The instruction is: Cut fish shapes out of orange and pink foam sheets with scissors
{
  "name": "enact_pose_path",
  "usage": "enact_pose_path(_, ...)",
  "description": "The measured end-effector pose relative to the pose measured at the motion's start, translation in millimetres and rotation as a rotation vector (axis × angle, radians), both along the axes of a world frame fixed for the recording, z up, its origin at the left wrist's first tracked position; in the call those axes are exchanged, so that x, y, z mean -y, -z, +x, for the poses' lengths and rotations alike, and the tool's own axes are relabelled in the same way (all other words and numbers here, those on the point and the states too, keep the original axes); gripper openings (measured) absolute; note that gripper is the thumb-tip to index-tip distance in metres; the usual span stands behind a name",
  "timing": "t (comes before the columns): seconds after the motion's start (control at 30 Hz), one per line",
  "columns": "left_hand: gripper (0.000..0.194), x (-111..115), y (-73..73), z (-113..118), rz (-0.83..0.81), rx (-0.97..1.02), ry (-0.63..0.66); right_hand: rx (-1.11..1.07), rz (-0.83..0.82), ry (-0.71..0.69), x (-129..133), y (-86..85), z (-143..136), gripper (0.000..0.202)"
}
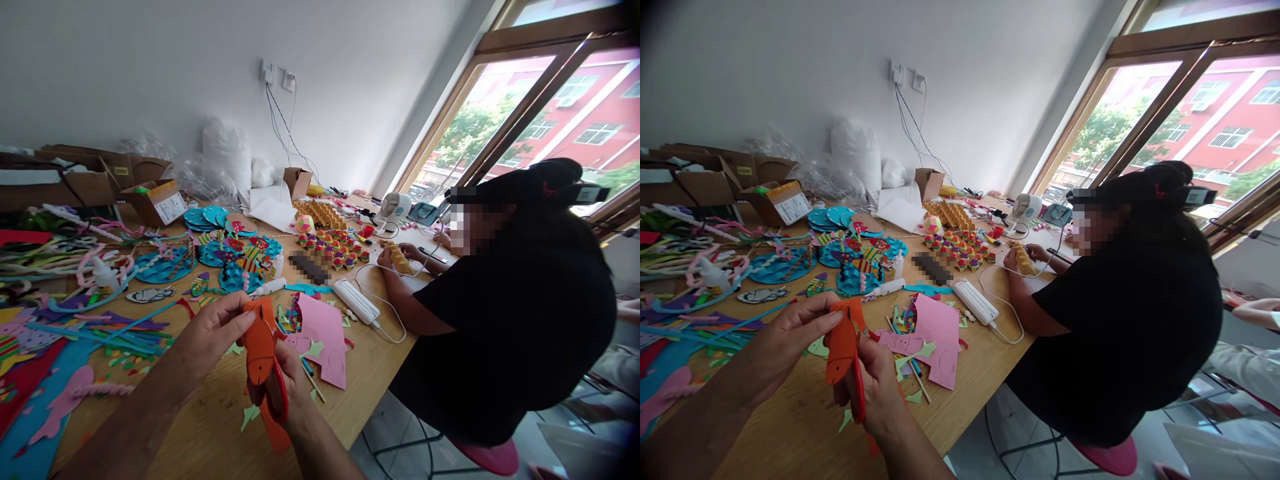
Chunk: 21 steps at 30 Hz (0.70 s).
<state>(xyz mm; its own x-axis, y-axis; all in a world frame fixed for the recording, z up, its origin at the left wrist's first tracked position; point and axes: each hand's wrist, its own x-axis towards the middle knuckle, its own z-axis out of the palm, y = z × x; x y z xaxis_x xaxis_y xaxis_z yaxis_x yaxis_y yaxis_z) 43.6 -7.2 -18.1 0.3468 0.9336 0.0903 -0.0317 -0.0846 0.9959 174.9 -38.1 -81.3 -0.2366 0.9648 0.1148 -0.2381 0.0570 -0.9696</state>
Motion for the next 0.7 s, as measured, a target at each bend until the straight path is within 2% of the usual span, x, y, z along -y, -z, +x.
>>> enact_pose_path(0.17,0.02,-1.0,-0.1,-0.9,0.0,-0.011,0.001,0.025,-0.007,-0.002,0.4,-5.7,-0.5,0.064)
enact_pose_path(0.37,0.023,-0.9,-8.1,-5.9,0.061,-0.047,-0.012,0.043,-0.044,-0.047,0.6,-12.6,-0.4,0.065)
enact_pose_path(0.53,0.021,-1.2,-9.8,-2.4,0.067,-0.049,-0.066,0.038,-0.069,-0.064,1.2,-10.5,-1.0,0.062)
enact_pose_path(0.7,0.022,-0.5,-5.4,1.5,0.076,-0.09,-0.121,0.028,-0.007,-0.056,1.0,-7.1,-0.8,0.058)
